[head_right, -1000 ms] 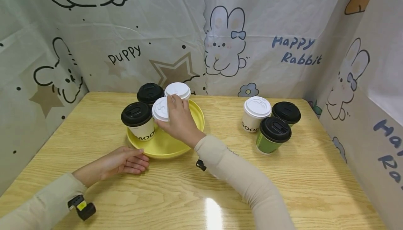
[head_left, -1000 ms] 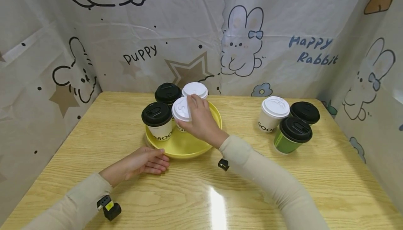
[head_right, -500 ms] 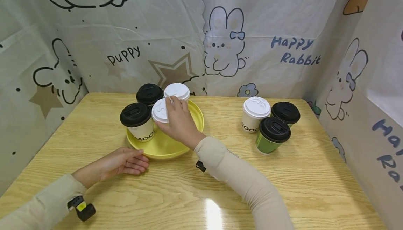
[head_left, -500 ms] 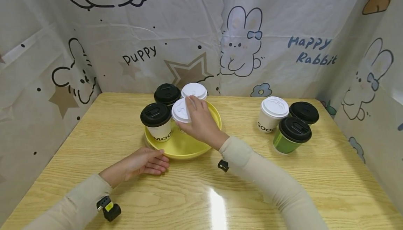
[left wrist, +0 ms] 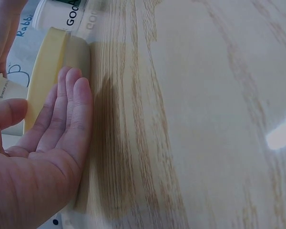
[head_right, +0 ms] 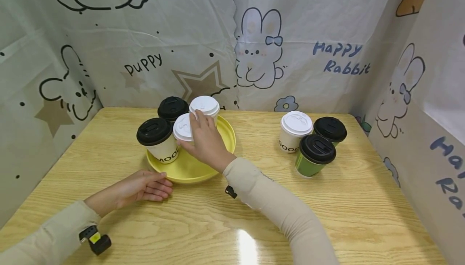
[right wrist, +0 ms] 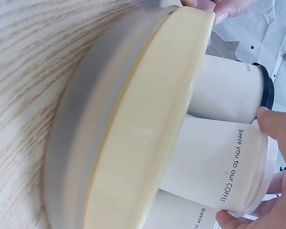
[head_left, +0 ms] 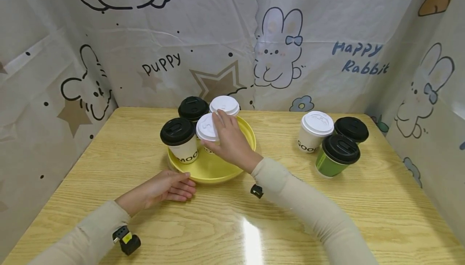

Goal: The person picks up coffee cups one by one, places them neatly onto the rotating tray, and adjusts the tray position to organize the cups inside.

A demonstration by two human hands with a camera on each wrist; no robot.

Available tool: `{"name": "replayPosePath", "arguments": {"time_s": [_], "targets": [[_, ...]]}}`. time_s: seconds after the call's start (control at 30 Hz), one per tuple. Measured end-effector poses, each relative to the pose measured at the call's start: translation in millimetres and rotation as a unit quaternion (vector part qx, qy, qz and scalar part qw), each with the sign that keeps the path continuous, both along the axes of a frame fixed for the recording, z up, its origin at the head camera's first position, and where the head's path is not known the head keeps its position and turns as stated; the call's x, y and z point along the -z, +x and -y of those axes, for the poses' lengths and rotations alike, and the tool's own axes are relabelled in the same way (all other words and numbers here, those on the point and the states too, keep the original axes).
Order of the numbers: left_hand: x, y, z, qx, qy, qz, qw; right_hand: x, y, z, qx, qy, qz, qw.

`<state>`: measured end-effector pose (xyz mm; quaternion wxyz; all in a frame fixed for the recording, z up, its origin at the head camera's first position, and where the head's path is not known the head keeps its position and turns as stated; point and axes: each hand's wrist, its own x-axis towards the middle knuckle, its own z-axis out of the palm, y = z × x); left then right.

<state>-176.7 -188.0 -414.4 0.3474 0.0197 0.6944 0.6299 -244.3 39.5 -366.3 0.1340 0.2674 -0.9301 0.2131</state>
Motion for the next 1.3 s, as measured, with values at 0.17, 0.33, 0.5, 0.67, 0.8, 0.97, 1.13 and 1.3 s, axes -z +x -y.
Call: {"name": "replayPosePath", "arguments": {"time_s": [0.17, 0.33, 0.5, 0.67, 0.8, 0.97, 1.13, 1.3], "targets": [[-0.2, -0.6, -1.0, 0.003, -0.001, 0.000, 1.0000, 0.6, 1.2, -3.3, -0.001, 0.006, -0.015, 0.9999], [0.4, -2.3, -1.4, 0.003, 0.001, 0.000, 1.0000, -0.3, 0.9, -6.1, -0.001, 0.004, -0.034, 0.9994], [1.1, -3.1, -1.9, 0.002, 0.000, 0.000, 1.0000, -2.1, 2.0, -7.5, -0.001, -0.001, -0.024, 0.9997], [1.7, -3.3, -2.1, 0.003, 0.000, 0.002, 1.0000, -1.5, 2.5, -8.2, 0.000, 0.000, -0.017, 0.9999], [1.5, -3.2, -2.1, 0.003, -0.001, 0.002, 1.0000, -0.9, 2.8, -9.0, -0.001, 0.001, -0.018, 0.9998], [1.2, -2.6, -2.0, 0.003, 0.000, 0.005, 1.0000, -1.9, 4.9, -11.0, -0.007, 0.003, -0.016, 0.9998], [1.4, -2.1, -1.5, 0.000, 0.000, 0.007, 1.0000, -3.9, 7.9, -17.7, -0.009, -0.007, -0.014, 0.9998], [2.0, -2.4, -1.3, 0.001, -0.003, 0.004, 1.0000, -5.1, 11.2, -30.1, -0.007, -0.016, -0.012, 0.9998]]}}
